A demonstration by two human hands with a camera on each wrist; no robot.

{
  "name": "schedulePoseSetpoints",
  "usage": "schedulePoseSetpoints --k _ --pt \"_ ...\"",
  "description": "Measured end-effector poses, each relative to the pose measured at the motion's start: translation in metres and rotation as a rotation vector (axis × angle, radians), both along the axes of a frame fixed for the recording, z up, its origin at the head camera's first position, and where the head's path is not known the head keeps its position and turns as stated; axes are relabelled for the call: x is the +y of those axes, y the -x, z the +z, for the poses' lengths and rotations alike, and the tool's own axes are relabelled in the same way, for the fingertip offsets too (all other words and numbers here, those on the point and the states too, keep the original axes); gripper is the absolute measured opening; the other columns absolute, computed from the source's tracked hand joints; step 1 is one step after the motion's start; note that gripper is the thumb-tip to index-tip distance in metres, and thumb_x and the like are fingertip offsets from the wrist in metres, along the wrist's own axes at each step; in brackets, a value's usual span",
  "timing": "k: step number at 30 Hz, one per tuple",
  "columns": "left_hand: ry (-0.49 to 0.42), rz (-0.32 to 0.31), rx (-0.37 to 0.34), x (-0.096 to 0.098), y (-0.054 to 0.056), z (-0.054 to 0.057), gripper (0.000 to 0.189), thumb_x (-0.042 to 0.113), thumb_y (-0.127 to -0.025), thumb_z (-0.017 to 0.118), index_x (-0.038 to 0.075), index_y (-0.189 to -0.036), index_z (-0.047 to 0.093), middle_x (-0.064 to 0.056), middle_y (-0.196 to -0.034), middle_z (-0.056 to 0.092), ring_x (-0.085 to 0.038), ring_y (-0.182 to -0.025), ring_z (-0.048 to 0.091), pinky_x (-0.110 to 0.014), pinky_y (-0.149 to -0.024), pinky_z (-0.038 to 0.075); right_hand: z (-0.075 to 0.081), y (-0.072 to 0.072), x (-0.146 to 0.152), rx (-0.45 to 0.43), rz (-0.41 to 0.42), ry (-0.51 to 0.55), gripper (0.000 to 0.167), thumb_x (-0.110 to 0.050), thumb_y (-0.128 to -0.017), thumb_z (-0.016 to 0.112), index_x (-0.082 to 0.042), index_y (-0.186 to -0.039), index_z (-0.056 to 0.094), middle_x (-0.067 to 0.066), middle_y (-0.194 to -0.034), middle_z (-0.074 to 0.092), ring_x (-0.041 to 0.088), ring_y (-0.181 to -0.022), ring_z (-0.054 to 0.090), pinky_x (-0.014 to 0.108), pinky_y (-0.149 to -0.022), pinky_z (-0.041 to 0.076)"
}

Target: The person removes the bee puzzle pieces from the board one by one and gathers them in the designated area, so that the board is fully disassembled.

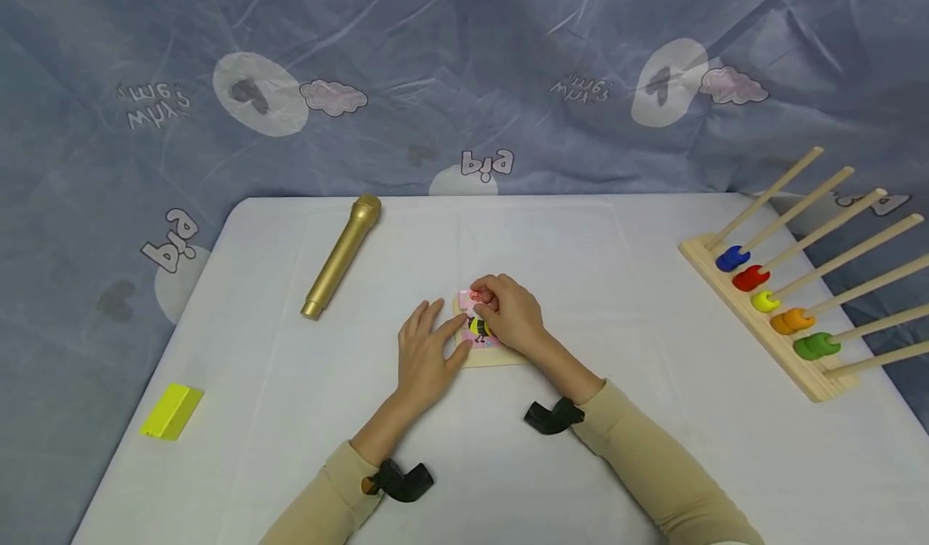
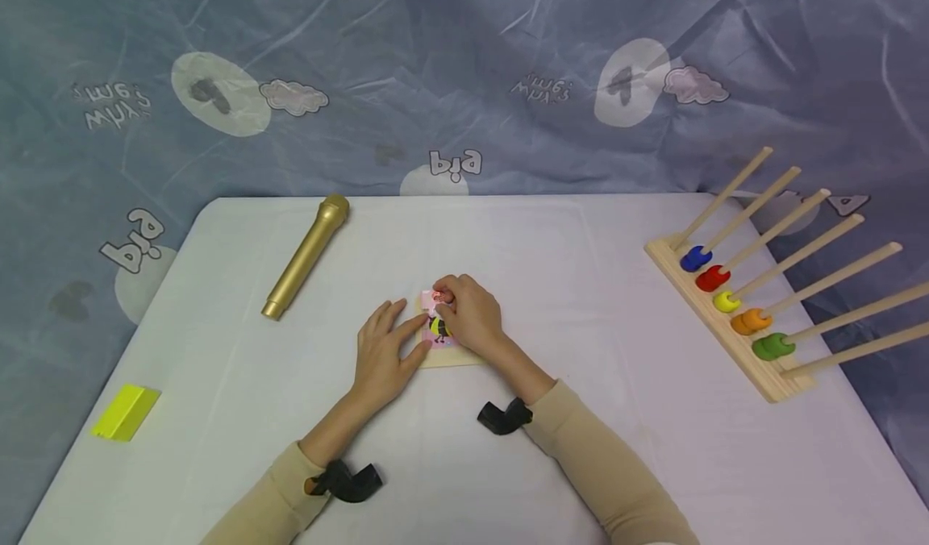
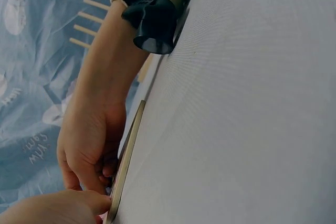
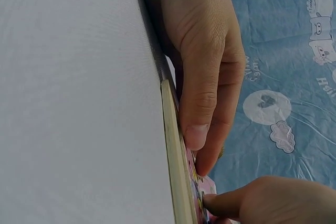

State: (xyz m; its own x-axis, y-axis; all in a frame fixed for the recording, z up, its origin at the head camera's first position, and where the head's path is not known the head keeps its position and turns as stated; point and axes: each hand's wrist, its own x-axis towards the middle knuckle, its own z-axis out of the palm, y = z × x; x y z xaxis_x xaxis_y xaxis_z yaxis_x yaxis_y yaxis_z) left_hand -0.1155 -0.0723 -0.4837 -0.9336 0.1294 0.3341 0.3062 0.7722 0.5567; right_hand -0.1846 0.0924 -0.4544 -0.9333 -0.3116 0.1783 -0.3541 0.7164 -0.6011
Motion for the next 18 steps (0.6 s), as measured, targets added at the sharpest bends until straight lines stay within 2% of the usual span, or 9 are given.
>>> schedulePoseSetpoints --k 11,18 --pt "0.0 0.003 0.017 0.0003 0.0006 0.0009 0.037 0.028 -0.086 0.071 0.014 -0.121 0.071 -0.019 -0.142 0.05 -0.039 -0.138 0.037 -0.056 -0.109 0.028 0.0016 -0.0018 0.0006 -0.016 -0.002 0.084 0.021 -0.011 -0.088 0.069 -0.012 -0.109 0.065 0.004 -0.089 0.065 0.014 -0.072 0.055 0.026 -0.061 0.04" --pt "0.001 0.006 0.011 -0.0001 0.0002 0.0012 0.037 0.027 -0.086 0.071 0.014 -0.121 0.071 -0.019 -0.142 0.05 -0.039 -0.137 0.037 -0.056 -0.109 0.028 0.0001 -0.0038 -0.0007 -0.004 0.008 0.106 0.022 -0.009 -0.087 0.07 -0.013 -0.108 0.063 0.002 -0.087 0.068 0.014 -0.071 0.057 0.027 -0.06 0.043"
